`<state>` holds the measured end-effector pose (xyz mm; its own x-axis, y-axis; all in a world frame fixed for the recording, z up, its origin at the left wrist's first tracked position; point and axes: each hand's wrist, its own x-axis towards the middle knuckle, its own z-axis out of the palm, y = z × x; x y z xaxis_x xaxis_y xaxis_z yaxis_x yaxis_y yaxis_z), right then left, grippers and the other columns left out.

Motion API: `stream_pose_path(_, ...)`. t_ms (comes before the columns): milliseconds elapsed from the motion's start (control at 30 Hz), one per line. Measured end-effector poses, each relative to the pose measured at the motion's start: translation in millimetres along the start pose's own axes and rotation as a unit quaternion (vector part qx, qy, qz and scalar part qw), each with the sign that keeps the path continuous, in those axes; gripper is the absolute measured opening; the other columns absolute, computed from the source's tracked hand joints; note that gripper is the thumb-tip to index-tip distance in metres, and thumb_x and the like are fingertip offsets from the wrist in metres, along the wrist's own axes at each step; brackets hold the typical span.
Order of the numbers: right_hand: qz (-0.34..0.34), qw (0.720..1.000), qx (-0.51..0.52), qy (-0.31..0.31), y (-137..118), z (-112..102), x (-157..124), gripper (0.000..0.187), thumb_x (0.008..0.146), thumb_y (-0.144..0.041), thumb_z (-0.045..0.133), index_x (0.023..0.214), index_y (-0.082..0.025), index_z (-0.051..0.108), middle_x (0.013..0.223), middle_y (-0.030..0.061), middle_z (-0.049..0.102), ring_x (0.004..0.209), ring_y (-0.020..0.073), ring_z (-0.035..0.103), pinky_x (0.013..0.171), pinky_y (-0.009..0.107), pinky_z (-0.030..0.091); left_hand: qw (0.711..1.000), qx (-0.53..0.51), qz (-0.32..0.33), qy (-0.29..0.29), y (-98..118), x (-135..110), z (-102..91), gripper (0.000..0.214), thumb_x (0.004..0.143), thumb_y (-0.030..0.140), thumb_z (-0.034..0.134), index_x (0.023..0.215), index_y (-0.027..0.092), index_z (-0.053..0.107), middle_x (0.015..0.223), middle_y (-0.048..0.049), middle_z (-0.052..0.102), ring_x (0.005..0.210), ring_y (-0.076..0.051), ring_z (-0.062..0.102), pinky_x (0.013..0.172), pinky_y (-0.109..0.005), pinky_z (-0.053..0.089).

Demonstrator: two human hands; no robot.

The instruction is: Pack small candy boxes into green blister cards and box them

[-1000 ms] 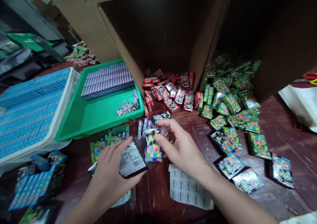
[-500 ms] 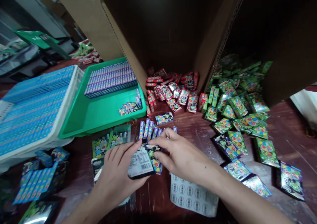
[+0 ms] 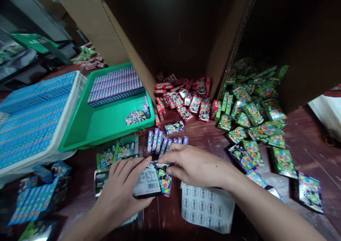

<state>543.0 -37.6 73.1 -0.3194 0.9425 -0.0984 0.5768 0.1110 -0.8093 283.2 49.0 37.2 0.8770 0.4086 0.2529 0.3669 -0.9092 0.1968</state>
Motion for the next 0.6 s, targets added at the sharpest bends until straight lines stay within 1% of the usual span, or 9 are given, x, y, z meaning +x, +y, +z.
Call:
stream_pose_path(100,-0.01,1.0,-0.003,-0.015,1,0,3,0.032,0.099,-0.02,0.058,0.129,-0.023,0.066,0.114,0.0074,0.063,0.101,0.0204,0.062,0.093,0.039,0.05,1.0,0.0,-0.009,-0.012,-3,-2,1.9,0.075,0.075,0.027,0.076,0.145,0.021,0.048,0.126,-0.0111,0.066,0.112,-0.032,0.058,0.097,-0.049,0.04)
stream_pose_path(267,-0.014,1.0,0.018,0.004,2,4,3,0.031,0.099,-0.019,0.058,0.129,-0.021,0.065,0.113,0.0067,0.064,0.102,0.0193,0.062,0.092,0.036,0.05,1.0,0.004,-0.017,-0.015,-8,-7,-1.5,0.078,0.074,0.027,0.078,0.145,0.022,0.046,0.127,-0.0109,0.065,0.114,-0.032,0.058,0.097,-0.048,0.039)
stream_pose_path(433,-0.017,0.999,-0.014,-0.024,-1,10,9,0.031,0.099,-0.021,0.057,0.129,-0.021,0.066,0.114,0.008,0.064,0.101,0.021,0.063,0.092,0.039,0.051,0.999,-0.002,-0.022,-0.032,-6,-15,1.5,0.082,0.073,0.025,0.077,0.147,0.024,0.044,0.131,-0.0099,0.064,0.116,-0.032,0.057,0.1,-0.051,0.038)
stream_pose_path(500,-0.026,0.999,0.0,-0.026,-1,11,11,0.032,0.099,-0.019,0.057,0.129,-0.02,0.066,0.116,0.0087,0.064,0.103,0.0209,0.063,0.095,0.039,0.05,0.999,-0.008,-0.029,-0.031,-6,-19,2.5,0.081,0.073,0.024,0.076,0.147,0.024,0.044,0.131,-0.0101,0.064,0.117,-0.032,0.056,0.1,-0.05,0.038)
stream_pose_path(600,-0.06,0.996,0.051,-0.031,1,12,11,0.034,0.099,-0.019,0.058,0.132,-0.02,0.064,0.116,0.0083,0.064,0.103,0.0188,0.064,0.096,0.037,0.051,0.999,-0.025,-0.023,-0.022,-5,-24,0.1,0.08,0.073,0.025,0.076,0.147,0.022,0.044,0.131,-0.0113,0.063,0.118,-0.033,0.055,0.102,-0.051,0.038)
